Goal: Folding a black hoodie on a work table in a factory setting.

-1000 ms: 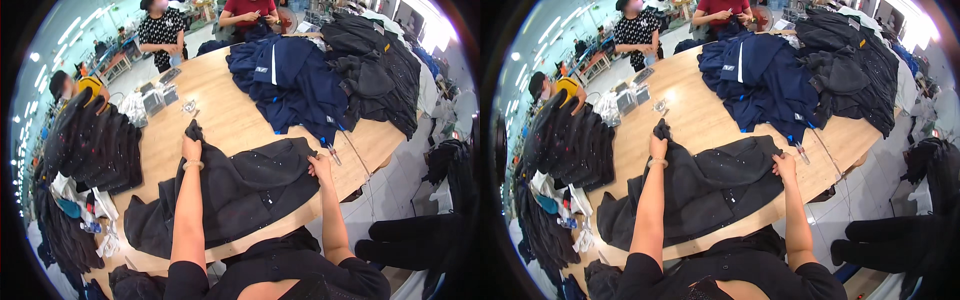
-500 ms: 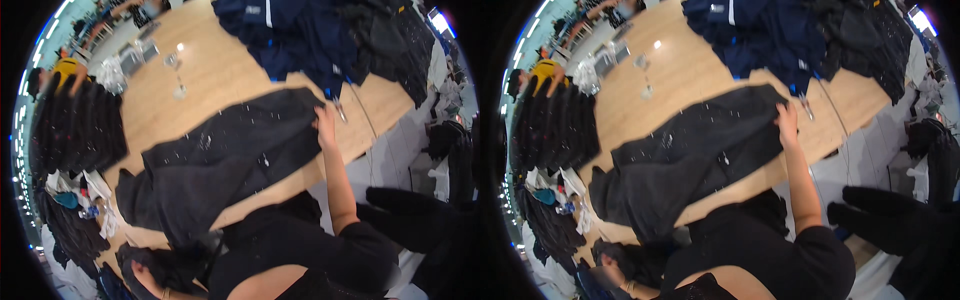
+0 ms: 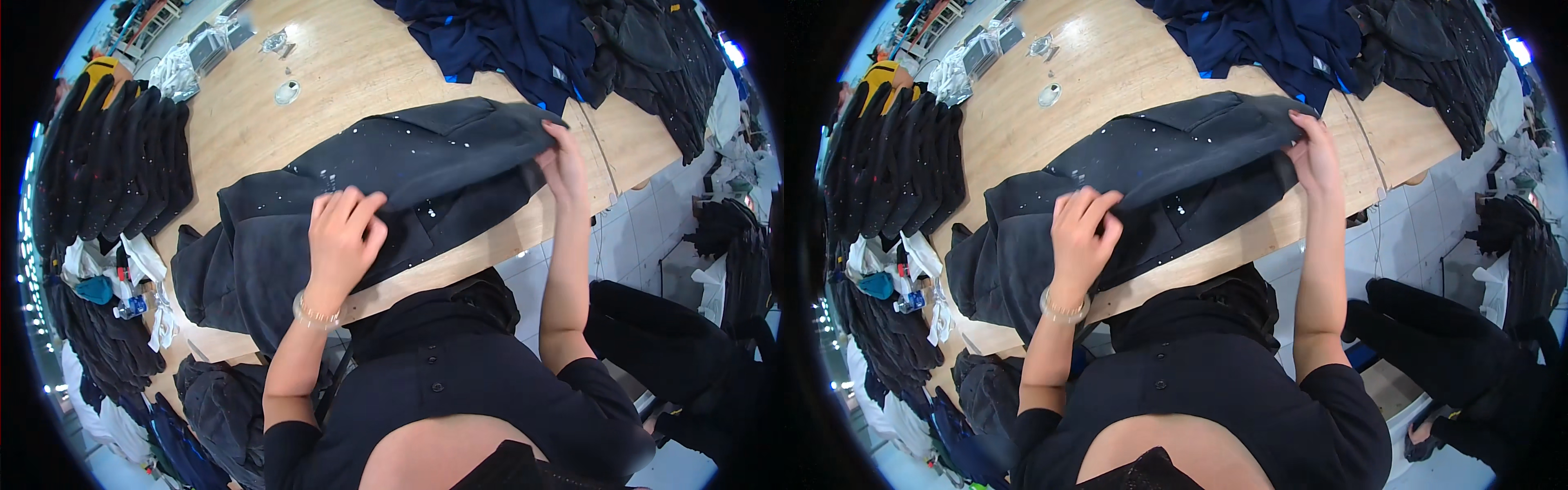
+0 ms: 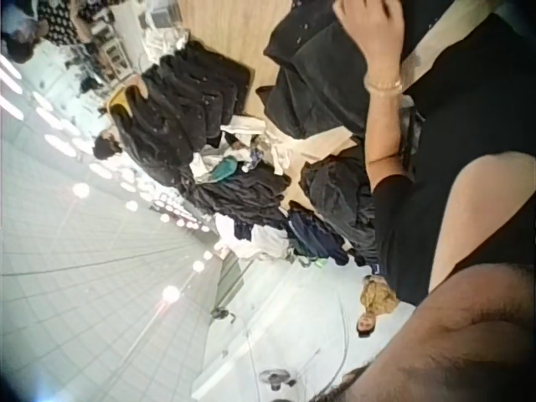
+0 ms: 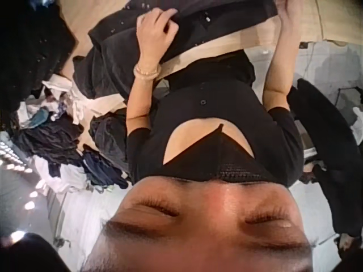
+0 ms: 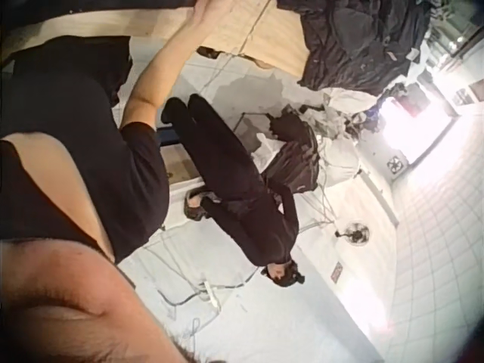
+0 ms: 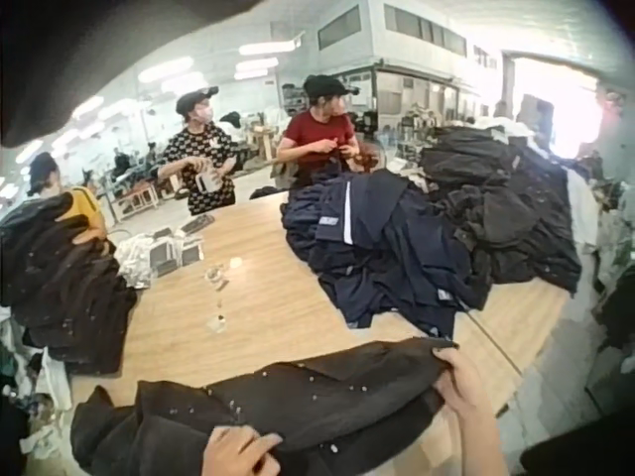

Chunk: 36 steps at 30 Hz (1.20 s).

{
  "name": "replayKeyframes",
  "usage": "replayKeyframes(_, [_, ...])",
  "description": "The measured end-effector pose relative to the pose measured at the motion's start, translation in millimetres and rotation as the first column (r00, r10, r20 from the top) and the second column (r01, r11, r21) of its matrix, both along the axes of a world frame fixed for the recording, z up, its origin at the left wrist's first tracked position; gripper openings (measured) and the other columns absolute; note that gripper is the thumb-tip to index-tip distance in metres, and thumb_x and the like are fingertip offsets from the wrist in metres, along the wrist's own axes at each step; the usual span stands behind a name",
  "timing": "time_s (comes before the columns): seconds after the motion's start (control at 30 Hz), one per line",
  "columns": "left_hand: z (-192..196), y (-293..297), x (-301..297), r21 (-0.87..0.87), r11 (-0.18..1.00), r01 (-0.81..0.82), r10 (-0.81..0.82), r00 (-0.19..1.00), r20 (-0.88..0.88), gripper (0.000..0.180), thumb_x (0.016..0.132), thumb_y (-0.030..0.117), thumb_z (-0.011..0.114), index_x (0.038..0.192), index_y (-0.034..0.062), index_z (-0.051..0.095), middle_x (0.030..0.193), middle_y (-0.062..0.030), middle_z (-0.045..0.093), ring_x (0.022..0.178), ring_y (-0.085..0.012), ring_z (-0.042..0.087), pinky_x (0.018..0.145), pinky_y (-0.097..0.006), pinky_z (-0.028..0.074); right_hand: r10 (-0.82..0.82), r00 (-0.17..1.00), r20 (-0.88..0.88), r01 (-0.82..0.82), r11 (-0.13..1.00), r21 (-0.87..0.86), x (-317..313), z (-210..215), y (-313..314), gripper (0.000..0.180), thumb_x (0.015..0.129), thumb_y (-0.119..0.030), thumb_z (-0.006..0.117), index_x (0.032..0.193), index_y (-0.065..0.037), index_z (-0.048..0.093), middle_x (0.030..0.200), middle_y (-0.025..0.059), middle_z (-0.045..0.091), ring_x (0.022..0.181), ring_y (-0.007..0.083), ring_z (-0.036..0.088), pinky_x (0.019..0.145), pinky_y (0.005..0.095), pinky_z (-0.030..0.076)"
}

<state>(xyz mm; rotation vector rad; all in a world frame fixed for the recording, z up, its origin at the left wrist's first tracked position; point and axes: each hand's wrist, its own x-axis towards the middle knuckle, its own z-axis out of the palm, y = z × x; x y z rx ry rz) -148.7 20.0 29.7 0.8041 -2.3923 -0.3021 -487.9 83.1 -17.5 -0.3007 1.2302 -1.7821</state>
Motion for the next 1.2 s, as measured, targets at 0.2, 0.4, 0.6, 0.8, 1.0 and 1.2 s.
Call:
replayKeyframes(0.2, [-52.5,45.5,-0.4,0.237,0.966,0.1,-0.117,0.991,0.058,0.034,0.07,0.003,0.059,0.103,0.0074,0.064,0.074,-0.0054,0.044,0.063,-0.0203,0.051,0.062,-0.033,0.046,-0.088,0.995,0.042,0.094,0.986,-0.139,-11.1,-61.9,28.4,0.01,0.081,0.004,0.053,0.083,-0.006,0.052,0.09,0.0083,0.061,0.088,0.0179,0.059,0.087,0.0307,0.047])
replayKeyframes(0.4, [-62.3,44.8,1.3,0.254,0.963,0.084,-0.087,0.996,-0.002,0.041,0.07,0.003,0.06,0.109,0.0105,0.066,0.07,-0.004,0.041,0.06,-0.0164,0.048,0.056,-0.03,0.045,-0.062,0.997,-0.044,0.058,0.994,-0.093,-19.3,-63.7,23.7,0.012,0.082,0.004,0.052,0.08,-0.008,0.049,0.084,0.0041,0.056,0.079,0.0125,0.054,0.082,0.0279,0.046])
replayKeyframes(0.6, [-68.9,46.4,-0.2,0.239,0.965,0.108,-0.125,0.991,0.057,0.042,0.07,0.003,0.059,0.109,0.0143,0.067,0.07,-0.0031,0.04,0.06,-0.016,0.048,0.056,-0.03,0.045,0.152,0.845,-0.513,0.002,0.958,0.287,-41.1,-49.5,26.0,0.008,0.081,0.0,0.056,0.085,-0.006,0.053,0.088,0.0054,0.057,0.085,0.0164,0.056,0.082,0.0316,0.046])
replayKeyframes(0.8, [-70.4,50.0,5.4,0.26,0.963,0.076,-0.11,0.987,0.12,0.04,0.071,0.006,0.061,0.109,0.0156,0.067,0.071,-0.0031,0.041,0.063,-0.0167,0.049,0.057,-0.031,0.045,0.002,0.009,-1.0,0.259,0.966,0.005,37.7,68.7,2.4,0.039,0.077,-0.004,0.057,0.116,-0.005,0.055,0.132,0.0192,0.046,0.128,0.0313,0.041,0.105,0.0456,0.031])
replayKeyframes(1.0, [-22.4,31.0,31.4,0.227,0.968,-0.11,0.037,0.952,0.303,0.037,0.073,0.025,0.069,0.107,0.0116,0.061,0.097,-0.005,0.051,0.098,-0.02,0.05,0.089,-0.041,0.036,0.488,-0.401,-0.775,0.362,0.862,0.355,59.3,-51.1,-34.8,0.05,0.09,-0.038,0.052,0.137,-0.024,0.043,0.146,0.0051,0.035,0.136,0.0306,0.029,0.104,0.0645,0.018])
replayKeyframes(1.2, [14.3,13.3,134.9,0.049,0.966,-0.256,0.188,0.815,0.549,0.014,0.075,0.011,0.065,0.086,0.0107,0.056,0.082,-0.0036,0.052,0.091,-0.02,0.056,0.105,-0.051,0.024,0.518,-0.373,-0.77,0.378,0.842,0.383,66.2,-49.6,-43.0,0.051,0.091,-0.04,0.051,0.139,-0.027,0.041,0.147,0.003,0.035,0.135,0.0297,0.03,0.105,0.0611,0.022])
